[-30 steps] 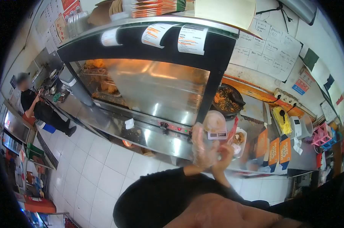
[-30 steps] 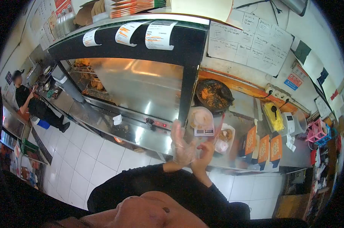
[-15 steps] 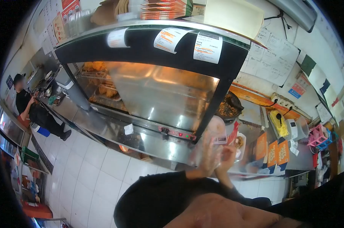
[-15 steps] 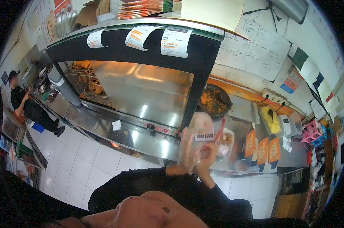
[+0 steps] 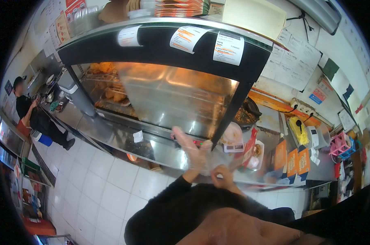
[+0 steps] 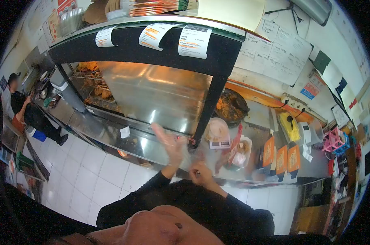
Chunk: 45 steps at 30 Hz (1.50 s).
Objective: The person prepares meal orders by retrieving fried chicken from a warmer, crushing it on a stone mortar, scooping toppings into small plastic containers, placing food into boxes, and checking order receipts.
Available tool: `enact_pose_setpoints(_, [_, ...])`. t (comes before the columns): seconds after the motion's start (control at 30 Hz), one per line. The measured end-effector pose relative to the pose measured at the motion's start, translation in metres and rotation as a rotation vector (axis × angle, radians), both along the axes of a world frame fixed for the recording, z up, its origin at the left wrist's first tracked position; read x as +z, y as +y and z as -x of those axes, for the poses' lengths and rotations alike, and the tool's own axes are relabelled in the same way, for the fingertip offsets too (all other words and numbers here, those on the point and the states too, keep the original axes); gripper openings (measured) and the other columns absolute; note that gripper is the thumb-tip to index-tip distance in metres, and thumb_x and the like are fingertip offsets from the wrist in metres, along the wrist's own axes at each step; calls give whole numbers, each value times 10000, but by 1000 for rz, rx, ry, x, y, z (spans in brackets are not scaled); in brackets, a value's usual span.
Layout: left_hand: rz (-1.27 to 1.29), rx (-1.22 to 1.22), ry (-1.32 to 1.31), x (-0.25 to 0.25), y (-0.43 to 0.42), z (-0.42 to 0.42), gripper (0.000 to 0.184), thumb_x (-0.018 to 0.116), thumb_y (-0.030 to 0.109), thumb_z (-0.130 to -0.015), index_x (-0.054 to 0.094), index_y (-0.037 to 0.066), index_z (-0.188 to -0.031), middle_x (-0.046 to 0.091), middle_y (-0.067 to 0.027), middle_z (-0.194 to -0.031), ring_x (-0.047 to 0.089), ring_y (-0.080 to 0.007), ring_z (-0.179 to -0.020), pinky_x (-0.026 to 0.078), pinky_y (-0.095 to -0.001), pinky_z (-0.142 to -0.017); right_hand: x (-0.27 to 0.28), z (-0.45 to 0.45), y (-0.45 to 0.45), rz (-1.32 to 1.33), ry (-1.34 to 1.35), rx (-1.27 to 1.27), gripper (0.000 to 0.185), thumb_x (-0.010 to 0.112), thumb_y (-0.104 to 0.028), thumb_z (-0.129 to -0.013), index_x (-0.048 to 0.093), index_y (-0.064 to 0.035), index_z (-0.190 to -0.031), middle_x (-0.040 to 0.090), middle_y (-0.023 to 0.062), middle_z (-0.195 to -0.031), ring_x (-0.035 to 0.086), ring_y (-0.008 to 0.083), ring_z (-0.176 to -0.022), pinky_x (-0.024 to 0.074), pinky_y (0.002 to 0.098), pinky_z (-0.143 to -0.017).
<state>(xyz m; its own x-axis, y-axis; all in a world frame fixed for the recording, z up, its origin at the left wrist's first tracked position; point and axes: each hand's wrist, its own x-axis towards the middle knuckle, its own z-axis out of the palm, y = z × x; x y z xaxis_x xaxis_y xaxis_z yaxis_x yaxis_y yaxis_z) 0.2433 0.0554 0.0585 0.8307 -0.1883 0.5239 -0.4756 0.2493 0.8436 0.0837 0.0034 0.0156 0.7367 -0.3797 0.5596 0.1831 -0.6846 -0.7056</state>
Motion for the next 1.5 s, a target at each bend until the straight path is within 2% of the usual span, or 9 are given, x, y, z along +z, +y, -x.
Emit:
enact_pose_setpoints(0.13, [206, 72, 161, 14, 33, -34, 1185, 652, 620, -768, -128, 94, -1488, -104, -158, -1556, -33, -348, -1432, 94, -514, -1129, -35, 16, -15, -230, 466, 216, 332, 637, -202, -880, 574, -38, -1162, 613, 113, -1101, 595, 210, -981, 501, 348, -824])
enact_pose_setpoints(0.23, [240, 211, 79, 15, 58, -50, 968, 580, 414, -865, -78, 98, -1500, -29, -160, -1562, 0, -335, -1438, 38, -469, -1159, -67, 60, -31, -980, 1046, 451, 501, 557, -338, -919, 498, -48, -1323, 607, 113, -1173, 595, 233, -1027, 506, 371, -856])
enact_pose_setpoints(0.43, [220, 299, 77, 16, 75, -63, 1032, 529, 614, -847, -84, 99, -1498, -12, -134, -1570, 21, -342, -1439, 53, -499, -1146, 57, 90, -90, -160, 1851, 599, 434, 544, -257, -886, 553, -52, -1269, 651, 116, -1120, 652, 173, -881, 508, 338, -797])
enact_pose_setpoints(0.5, [234, 283, 57, 4, 67, -65, 1076, 544, 655, -818, -82, 104, -1499, -9, -134, -1571, 15, -352, -1439, 54, -525, -1138, 82, 88, -138, -363, 1491, 597, 404, 534, -213, -890, 561, -57, -1262, 658, 108, -1113, 659, 176, -852, 517, 332, -784])
enact_pose_setpoints(0.57, [229, 287, 41, -2, 53, -66, 1118, 566, 683, -787, -75, 109, -1501, -8, -136, -1572, 4, -366, -1438, 54, -554, -1128, 190, 57, -147, 322, 1016, 498, 332, 550, -152, -896, 588, -44, -1208, 677, 84, -1031, 658, 155, -817, 529, 313, -743])
enact_pose_setpoints(0.63, [167, 301, 22, 11, 51, -56, 1134, 577, 695, -769, -60, 112, -1504, -10, -136, -1572, -4, -369, -1438, 57, -562, -1124, 271, 37, -135, -174, 778, 294, 220, 638, -67, -848, 617, -10, -1059, 667, 91, -887, 656, 151, -821, 532, 298, -677])
enact_pose_setpoints(0.83, [332, 253, 48, 10, 66, -85, 1030, 602, 530, -829, -38, 89, -1505, -1, -137, -1573, 25, -356, -1441, 79, -505, -1141, 418, -38, -63, 658, 174, 196, 340, 696, -148, -806, 599, -12, -1102, 634, 65, -952, 610, 129, -878, 479, 287, -812])
enact_pose_setpoints(1.1, [296, 206, 111, 6, 135, -167, 1007, 617, 472, -811, 2, 84, -1507, 87, -151, -1558, 80, -347, -1436, 105, -471, -1155, 550, -251, -3, 798, 481, 77, 795, 654, -494, -829, 315, -104, -1433, 436, 207, -1378, 410, 336, -1283, 314, 411, -1094])
enact_pose_setpoints(1.5, [255, 397, 162, -15, 242, -287, 959, 554, 612, -820, 135, 72, -1493, 196, -154, -1524, 221, -343, -1394, 209, -521, -1117, 580, -469, -70, 831, 738, -197, 729, 754, -407, -723, 449, -291, -1374, 488, 201, -1330, 490, 366, -1207, 511, 503, -865])
